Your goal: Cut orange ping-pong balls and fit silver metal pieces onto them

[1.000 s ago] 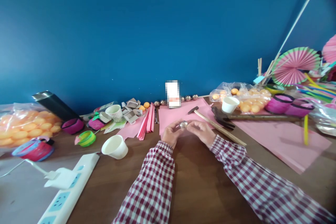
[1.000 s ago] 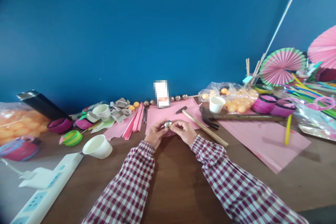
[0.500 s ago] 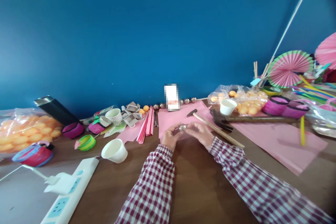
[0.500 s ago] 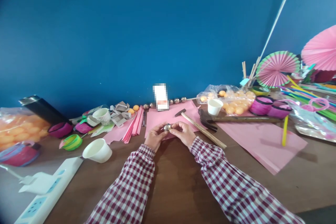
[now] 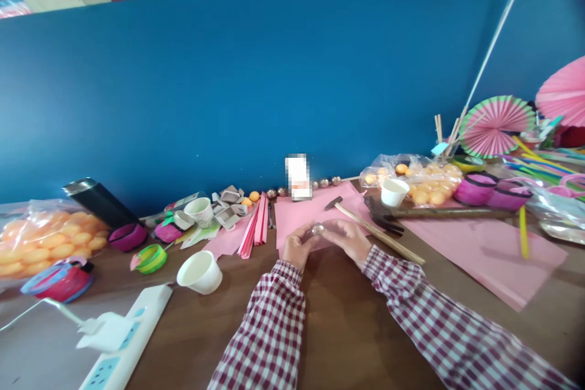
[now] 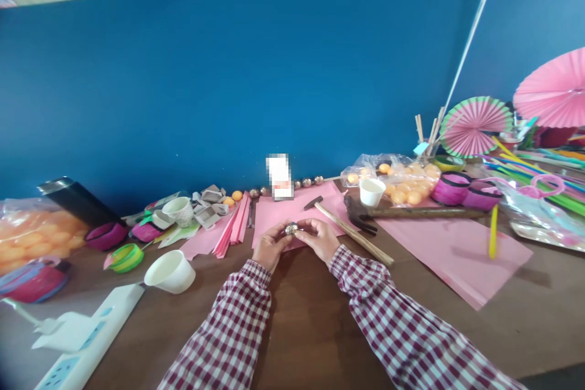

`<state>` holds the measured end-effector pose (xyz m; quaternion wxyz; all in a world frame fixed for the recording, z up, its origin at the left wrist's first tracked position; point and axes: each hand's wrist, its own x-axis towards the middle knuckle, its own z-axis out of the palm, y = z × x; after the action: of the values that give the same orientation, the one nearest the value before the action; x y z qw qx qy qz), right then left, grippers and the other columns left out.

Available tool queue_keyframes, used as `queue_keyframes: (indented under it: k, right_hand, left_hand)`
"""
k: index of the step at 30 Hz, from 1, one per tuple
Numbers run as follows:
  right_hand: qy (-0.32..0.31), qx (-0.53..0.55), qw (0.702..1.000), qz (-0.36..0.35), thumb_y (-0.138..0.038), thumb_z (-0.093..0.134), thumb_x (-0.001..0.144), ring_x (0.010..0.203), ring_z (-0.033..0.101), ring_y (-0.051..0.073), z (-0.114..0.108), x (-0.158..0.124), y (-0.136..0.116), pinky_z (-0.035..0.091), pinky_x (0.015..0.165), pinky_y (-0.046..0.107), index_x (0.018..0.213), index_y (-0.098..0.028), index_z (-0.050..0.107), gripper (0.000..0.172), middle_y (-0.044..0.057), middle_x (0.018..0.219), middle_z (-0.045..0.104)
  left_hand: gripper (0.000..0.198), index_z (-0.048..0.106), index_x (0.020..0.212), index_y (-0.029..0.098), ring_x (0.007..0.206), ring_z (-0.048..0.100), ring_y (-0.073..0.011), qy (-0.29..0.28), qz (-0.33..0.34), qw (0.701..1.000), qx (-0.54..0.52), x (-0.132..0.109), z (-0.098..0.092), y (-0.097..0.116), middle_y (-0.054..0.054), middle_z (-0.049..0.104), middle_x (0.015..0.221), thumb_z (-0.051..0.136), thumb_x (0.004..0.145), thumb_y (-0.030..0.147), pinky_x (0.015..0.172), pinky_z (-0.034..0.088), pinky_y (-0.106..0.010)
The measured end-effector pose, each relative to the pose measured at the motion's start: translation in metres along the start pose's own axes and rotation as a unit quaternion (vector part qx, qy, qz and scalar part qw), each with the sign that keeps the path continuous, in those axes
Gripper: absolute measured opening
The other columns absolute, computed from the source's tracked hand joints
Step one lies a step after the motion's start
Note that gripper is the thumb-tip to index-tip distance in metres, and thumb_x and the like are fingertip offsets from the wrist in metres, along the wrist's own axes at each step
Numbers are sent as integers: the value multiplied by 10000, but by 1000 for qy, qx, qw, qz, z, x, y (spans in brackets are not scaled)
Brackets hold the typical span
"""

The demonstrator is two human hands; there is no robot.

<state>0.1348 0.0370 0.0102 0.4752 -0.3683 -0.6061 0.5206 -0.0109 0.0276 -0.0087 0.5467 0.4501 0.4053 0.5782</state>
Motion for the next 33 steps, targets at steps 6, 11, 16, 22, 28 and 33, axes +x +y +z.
queue_keyframes:
  k: [6, 11, 16, 22, 28, 33]
  right_hand:
    - [10, -17, 1000, 3, -353, 624, 643, 869, 588, 192, 0, 0, 0, 460, 792, 343, 913, -142, 596, 344, 79, 938, 643]
    - [20, -35, 999, -5, -359, 622, 642, 840, 595, 187, 1, 0, 1, 466, 772, 336, 893, -141, 597, 333, 77, 919, 646]
    - [23, -47, 998, -19, -350, 600, 667, 825, 598, 179, 0, 1, 1, 470, 762, 326, 889, -135, 596, 309, 78, 906, 648]
    - [42, -76, 996, -29, -349, 595, 671, 812, 601, 185, 0, 1, 1, 476, 757, 334, 867, -136, 607, 290, 76, 877, 652]
    - [50, -78, 995, -25, -339, 592, 668, 796, 607, 189, 2, 1, -1, 488, 736, 332, 867, -129, 598, 289, 79, 847, 653]
    - [52, -124, 989, -65, -315, 546, 722, 823, 600, 175, 4, -1, -1, 495, 719, 298, 873, -152, 589, 226, 64, 869, 646]
  left_hand:
    - [413, 605, 1003, 173, 960, 555, -212, -10, 18, 1000, 19, -1, 1, 1, -68, 629, 1017, 649, 593, 136, 844, 441, -381]
    - [406, 613, 985, 163, 974, 552, -223, 0, 20, 1000, 23, -1, 3, 2, -73, 634, 1011, 655, 582, 130, 880, 411, -413]
    - [404, 611, 984, 158, 971, 556, -212, -12, 30, 999, 19, -1, 4, 3, -67, 639, 1001, 661, 584, 137, 904, 394, -406]
    - [413, 602, 986, 147, 947, 565, -208, -8, 14, 1000, -11, -1, 4, 2, -79, 637, 995, 677, 581, 169, 888, 405, -399]
    - [389, 578, 1006, 135, 845, 599, -174, -31, -9, 997, -74, -2, 4, 3, -87, 647, 937, 649, 637, 233, 836, 438, -375]
    - [353, 587, 959, 127, 746, 615, -142, -12, -31, 995, -97, -3, 4, 5, -73, 658, 855, 655, 633, 246, 761, 473, -322]
